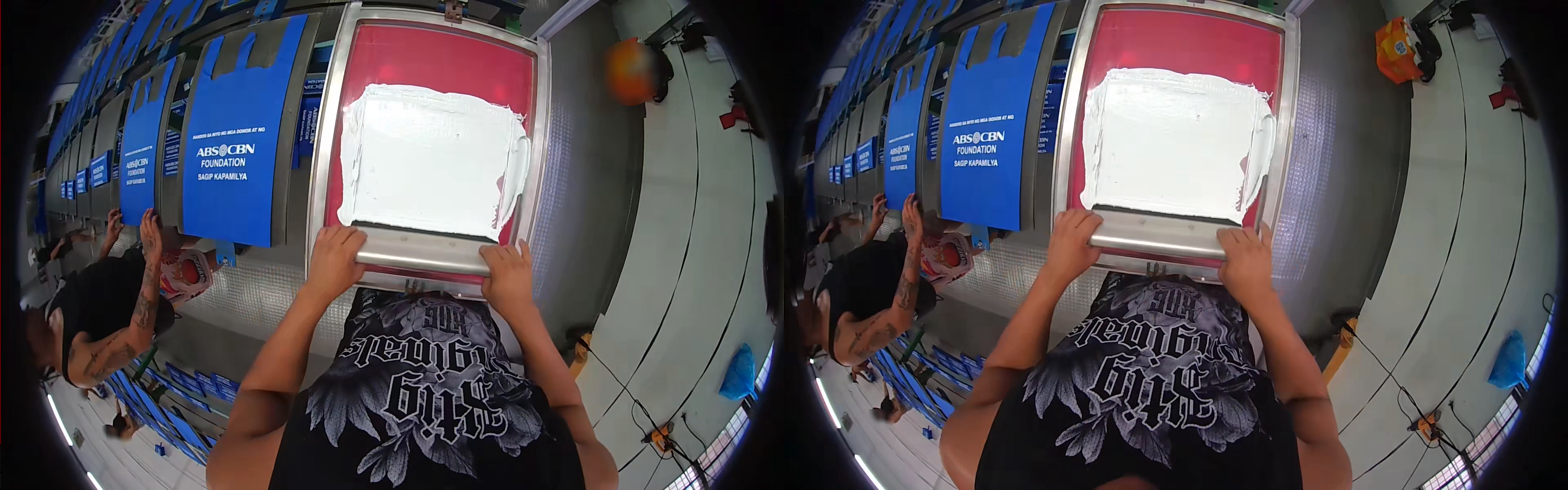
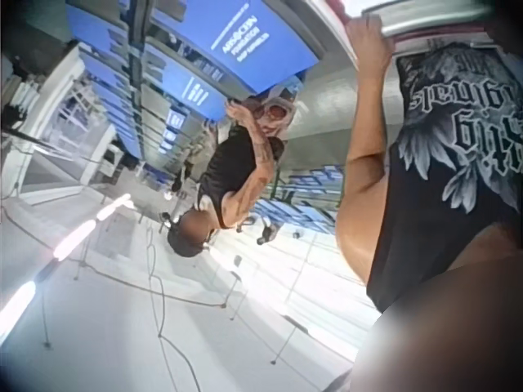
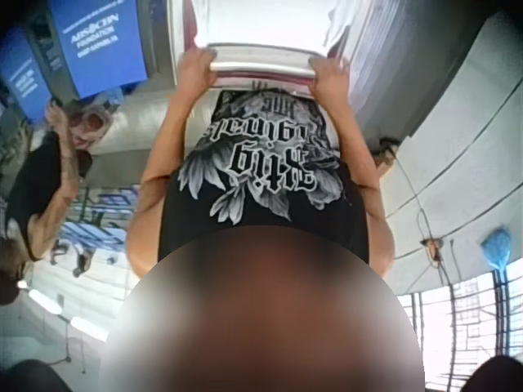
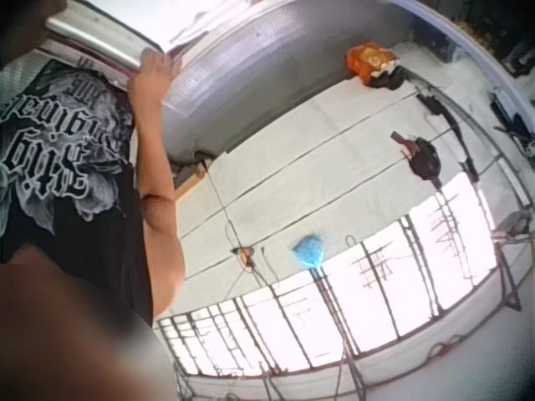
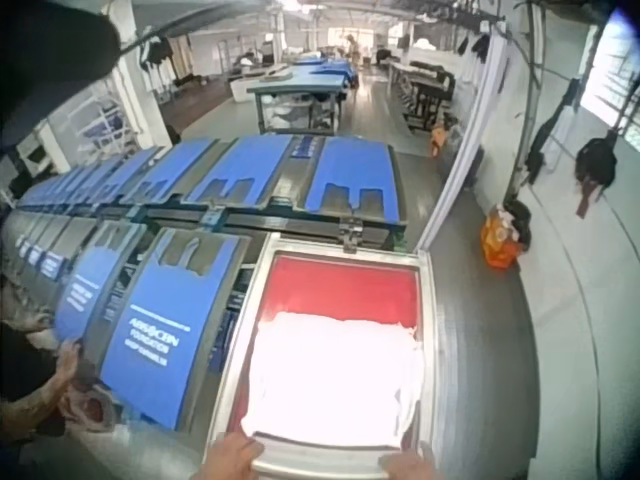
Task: Applying white ink to blue fabric using a manual screen printing frame and squeegee.
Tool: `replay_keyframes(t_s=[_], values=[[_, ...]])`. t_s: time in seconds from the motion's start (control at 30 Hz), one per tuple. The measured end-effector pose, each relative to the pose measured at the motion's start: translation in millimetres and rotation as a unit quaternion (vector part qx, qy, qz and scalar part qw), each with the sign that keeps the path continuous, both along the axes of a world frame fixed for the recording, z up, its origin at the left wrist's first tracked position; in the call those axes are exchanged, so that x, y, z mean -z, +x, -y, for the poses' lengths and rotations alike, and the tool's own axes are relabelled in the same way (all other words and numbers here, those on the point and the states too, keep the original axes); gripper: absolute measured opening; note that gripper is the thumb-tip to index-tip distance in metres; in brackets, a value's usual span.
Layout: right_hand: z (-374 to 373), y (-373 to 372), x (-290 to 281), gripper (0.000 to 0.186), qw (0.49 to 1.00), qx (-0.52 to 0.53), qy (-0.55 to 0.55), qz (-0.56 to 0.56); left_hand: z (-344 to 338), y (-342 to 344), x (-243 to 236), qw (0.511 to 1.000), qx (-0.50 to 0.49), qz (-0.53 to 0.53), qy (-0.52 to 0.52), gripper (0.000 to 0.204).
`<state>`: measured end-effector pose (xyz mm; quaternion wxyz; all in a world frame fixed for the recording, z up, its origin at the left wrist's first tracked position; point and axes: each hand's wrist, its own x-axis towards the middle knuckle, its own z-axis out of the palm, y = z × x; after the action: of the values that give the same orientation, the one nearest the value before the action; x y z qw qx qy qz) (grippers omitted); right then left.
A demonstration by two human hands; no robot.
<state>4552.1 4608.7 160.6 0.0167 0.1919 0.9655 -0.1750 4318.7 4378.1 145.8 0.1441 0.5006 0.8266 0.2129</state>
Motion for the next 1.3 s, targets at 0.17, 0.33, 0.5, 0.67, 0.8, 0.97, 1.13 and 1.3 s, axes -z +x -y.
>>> replay_keyframes(t_s=[0.17, 0.33, 0.5, 0.67, 0.8, 0.97, 1.13, 1.3], values=[[-83, -81, 16, 0.049, 0.996, 0.035, 0.056, 0.060, -90, -73, 11, 0.999, -0.035, -0.001, 0.009, 0.030], [-133, -137, -16, 0.040, 0.995, 0.023, 0.074, 0.065, -161, -139, -8, 0.999, -0.036, -0.029, -0.013, 0.031], [-26, -32, -21, 0.039, 0.994, 0.021, 0.003, 0.109, -22, -33, -5, 0.999, 0.038, -0.004, -0.029, 0.036], [-56, -61, 12, 0.035, 0.996, 0.016, 0.074, 0.043, -66, -60, 12, 0.999, -0.030, -0.025, -0.016, 0.034], [-150, -150, -5, 0.029, 0.995, 0.008, 0.080, 0.055, -167, -147, -8, 0.999, -0.026, -0.022, -0.010, 0.030], [-87, -89, -21, 0.039, 0.992, 0.036, 0.021, 0.123, -94, -92, -16, 0.998, 0.001, -0.015, -0.061, 0.031], [-13, -15, 0, 0.044, 0.998, 0.029, -0.005, 0.058, -17, -11, 8, 1.000, 0.006, 0.017, 0.006, 0.032], [-113, -111, 17, 0.035, 0.996, 0.018, 0.082, 0.042, -124, -116, 20, 0.998, -0.004, -0.046, 0.037, 0.028]])
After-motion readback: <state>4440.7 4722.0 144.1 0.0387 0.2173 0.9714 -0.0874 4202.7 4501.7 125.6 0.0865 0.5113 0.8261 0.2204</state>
